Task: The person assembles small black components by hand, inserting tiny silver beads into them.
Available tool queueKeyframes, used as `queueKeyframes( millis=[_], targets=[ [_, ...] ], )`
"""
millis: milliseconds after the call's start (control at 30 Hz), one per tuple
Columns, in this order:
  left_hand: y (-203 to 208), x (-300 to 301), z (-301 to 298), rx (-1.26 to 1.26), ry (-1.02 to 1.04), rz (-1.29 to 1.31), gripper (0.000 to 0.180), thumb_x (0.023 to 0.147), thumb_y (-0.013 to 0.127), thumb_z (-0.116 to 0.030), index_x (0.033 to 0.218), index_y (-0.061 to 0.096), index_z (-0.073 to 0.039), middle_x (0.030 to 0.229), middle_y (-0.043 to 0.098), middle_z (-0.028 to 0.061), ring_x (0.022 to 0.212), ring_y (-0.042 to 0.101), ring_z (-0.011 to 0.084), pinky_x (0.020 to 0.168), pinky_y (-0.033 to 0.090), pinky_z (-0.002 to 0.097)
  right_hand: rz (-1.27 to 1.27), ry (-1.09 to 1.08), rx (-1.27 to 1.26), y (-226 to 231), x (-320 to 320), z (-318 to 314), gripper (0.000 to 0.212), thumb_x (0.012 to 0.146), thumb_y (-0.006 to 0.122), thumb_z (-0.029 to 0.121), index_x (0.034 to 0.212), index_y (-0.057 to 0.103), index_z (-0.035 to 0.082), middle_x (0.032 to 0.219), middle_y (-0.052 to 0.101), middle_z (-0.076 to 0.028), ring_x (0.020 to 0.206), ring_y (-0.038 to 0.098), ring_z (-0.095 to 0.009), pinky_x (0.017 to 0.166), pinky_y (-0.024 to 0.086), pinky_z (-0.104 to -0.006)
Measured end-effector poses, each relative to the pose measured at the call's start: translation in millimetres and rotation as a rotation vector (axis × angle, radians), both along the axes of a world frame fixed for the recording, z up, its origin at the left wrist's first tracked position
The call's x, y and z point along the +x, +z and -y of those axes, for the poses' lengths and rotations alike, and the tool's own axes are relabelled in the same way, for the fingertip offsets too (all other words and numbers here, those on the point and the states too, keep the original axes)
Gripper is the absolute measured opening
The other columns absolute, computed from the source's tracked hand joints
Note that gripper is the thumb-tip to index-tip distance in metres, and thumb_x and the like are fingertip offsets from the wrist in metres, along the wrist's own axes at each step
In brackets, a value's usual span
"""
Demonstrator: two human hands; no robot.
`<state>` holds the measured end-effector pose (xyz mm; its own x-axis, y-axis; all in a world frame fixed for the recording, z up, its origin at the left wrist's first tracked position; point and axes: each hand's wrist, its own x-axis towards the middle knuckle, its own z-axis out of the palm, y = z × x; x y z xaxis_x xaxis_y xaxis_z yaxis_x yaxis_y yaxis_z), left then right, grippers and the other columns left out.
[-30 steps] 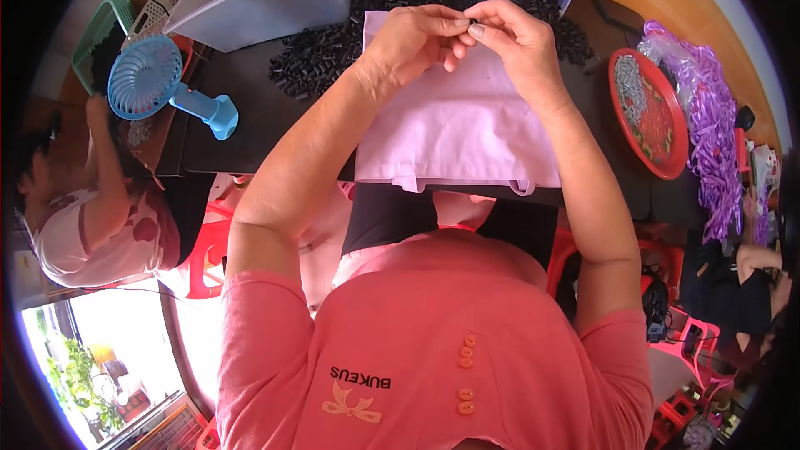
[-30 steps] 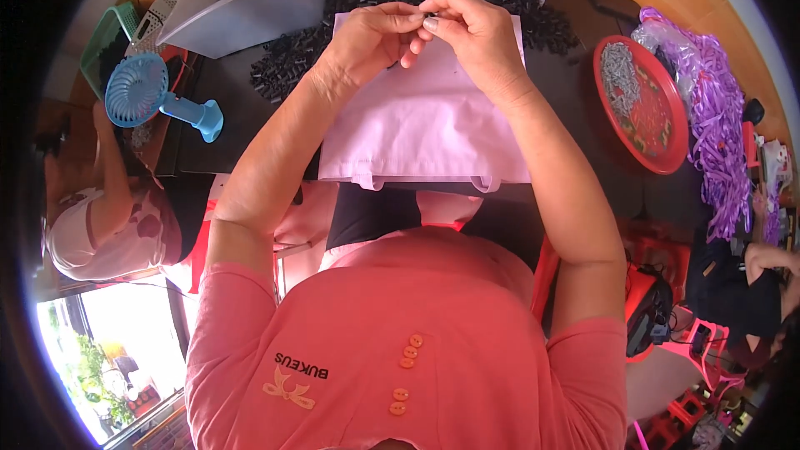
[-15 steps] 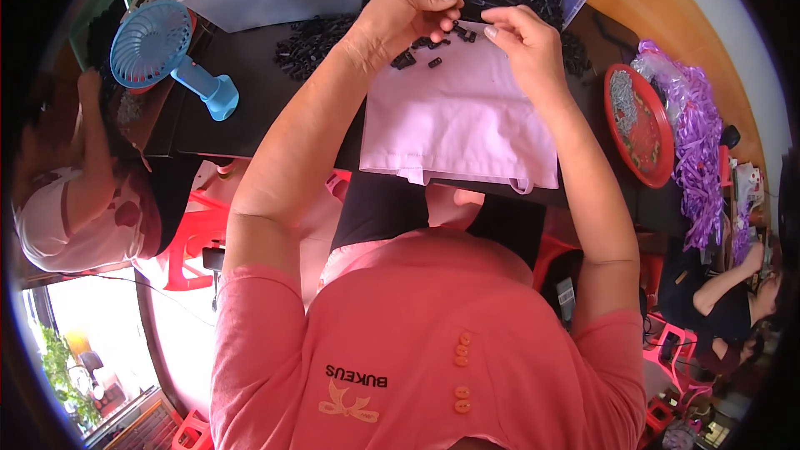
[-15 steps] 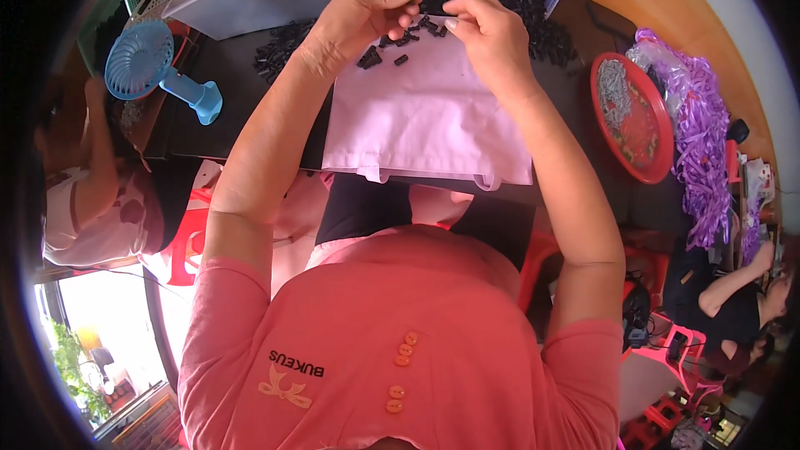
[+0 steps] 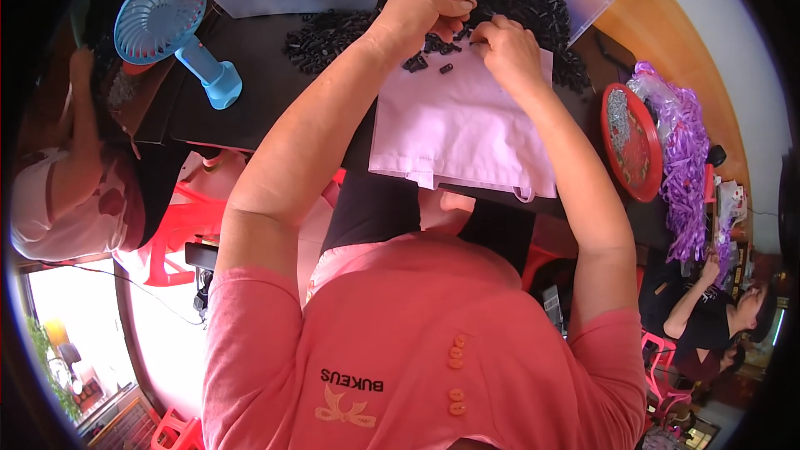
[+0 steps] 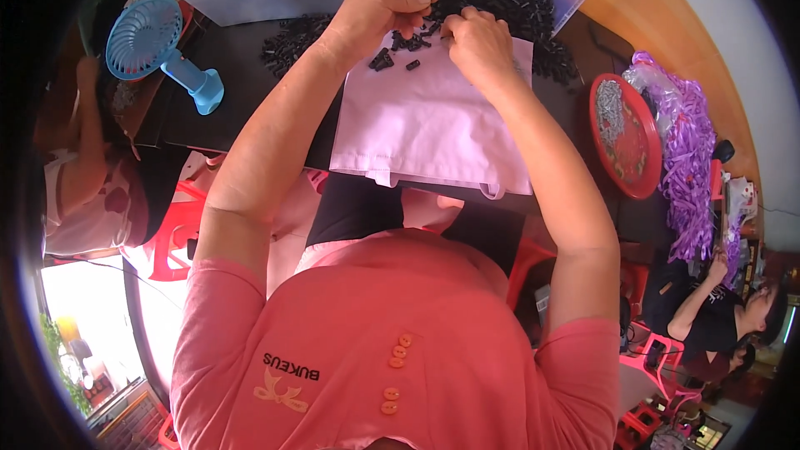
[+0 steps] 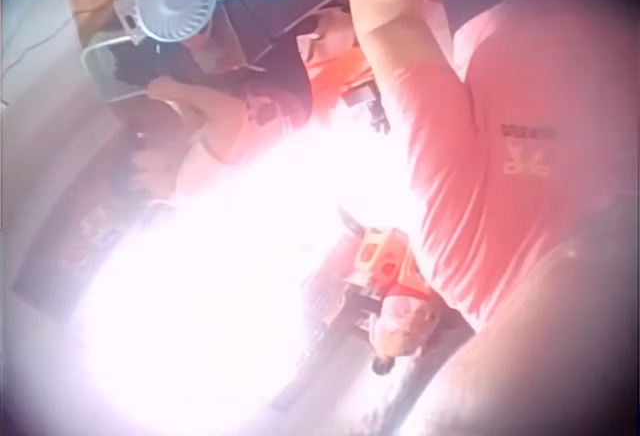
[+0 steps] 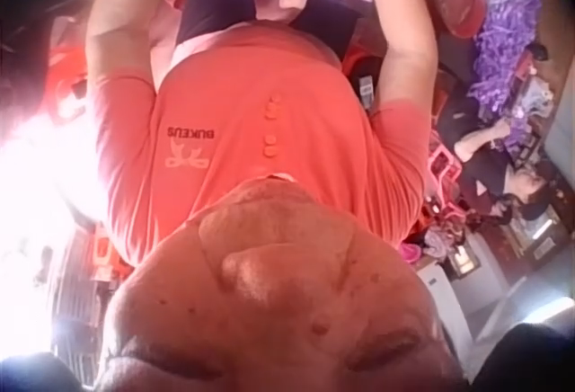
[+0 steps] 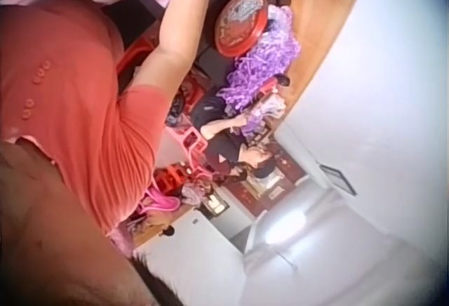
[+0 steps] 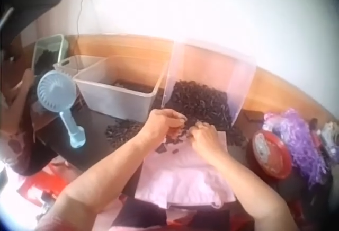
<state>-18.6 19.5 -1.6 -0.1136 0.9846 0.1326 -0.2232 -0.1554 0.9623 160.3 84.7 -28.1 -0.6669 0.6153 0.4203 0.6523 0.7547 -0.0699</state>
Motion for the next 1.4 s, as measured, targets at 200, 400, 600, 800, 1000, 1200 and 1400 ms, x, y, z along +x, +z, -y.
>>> queueKeyframes(
  millis=[200,400,600,800,1000,1200,1400],
  targets=[
    [-2.1,10.2,-1.9,-0.081,0.019,-0.081,0.013,0.080,0.070,-0.004,0.089,0.069,0.005,0.073,0.065,0.0087,0.058,0.059,0.0130,0.047,0.047,0.0254,-0.485,0.075,-0.374,0.4,10.1,-3.0,0.011,0.081,0.066,0.007,0.091,0.067,0.006,0.088,0.066,-0.007,0.085,0.063,-0.020,0.074,0.049,-0.0341],
    [-1.0,20.2,2.8,-0.059,-0.035,-0.117,0.014,0.081,0.069,-0.003,0.091,0.068,0.006,0.074,0.065,0.0091,0.059,0.060,0.0129,0.047,0.047,0.0250,-0.883,0.185,-0.761,32.1,13.8,20.4,0.010,0.087,0.062,0.002,0.096,0.067,0.001,0.085,0.066,-0.003,0.078,0.060,-0.010,0.071,0.049,-0.0243],
    [-1.6,26.2,5.6,-0.055,-0.078,-0.116,0.016,0.083,0.068,-0.006,0.095,0.067,0.005,0.077,0.065,0.0088,0.063,0.060,0.0129,0.051,0.048,0.0251,-0.887,0.235,-0.755,34.4,18.1,20.2,0.012,0.089,0.060,0.004,0.099,0.067,0.001,0.085,0.066,-0.002,0.080,0.060,-0.009,0.074,0.049,-0.0225],
    [-0.5,29.8,7.4,-0.055,-0.087,-0.117,0.013,0.085,0.067,-0.006,0.093,0.067,0.004,0.076,0.065,0.0083,0.062,0.060,0.0124,0.051,0.048,0.0251,-0.848,0.241,-0.720,35.9,19.6,21.0,0.010,0.089,0.061,0.003,0.096,0.066,0.000,0.083,0.066,-0.002,0.077,0.059,-0.008,0.071,0.048,-0.0218],
    [1.6,29.6,9.8,-0.056,-0.089,-0.106,0.013,0.086,0.066,-0.006,0.094,0.067,0.004,0.077,0.065,0.0081,0.062,0.060,0.0126,0.051,0.048,0.0256,-0.777,0.250,-0.737,40.8,25.1,21.4,0.010,0.087,0.061,0.003,0.095,0.066,0.000,0.080,0.065,-0.003,0.075,0.058,-0.008,0.067,0.047,-0.0232],
    [0.0,29.2,9.5,-0.058,-0.113,-0.081,0.015,0.086,0.066,-0.005,0.097,0.065,0.005,0.080,0.066,0.0091,0.063,0.060,0.0135,0.052,0.048,0.0266,-0.690,0.237,-0.509,45.6,22.4,26.4,0.010,0.086,0.061,0.003,0.094,0.066,0.000,0.080,0.066,-0.004,0.074,0.058,-0.008,0.067,0.047,-0.0238],
    [1.3,30.9,10.6,-0.053,-0.108,-0.080,0.014,0.085,0.066,-0.004,0.096,0.065,0.005,0.080,0.066,0.0098,0.064,0.061,0.0142,0.051,0.048,0.0271,-0.770,0.225,-0.636,41.6,22.8,24.2,0.010,0.086,0.061,0.004,0.093,0.066,-0.001,0.081,0.067,-0.003,0.074,0.058,-0.010,0.068,0.047,-0.0246]
  ],
)
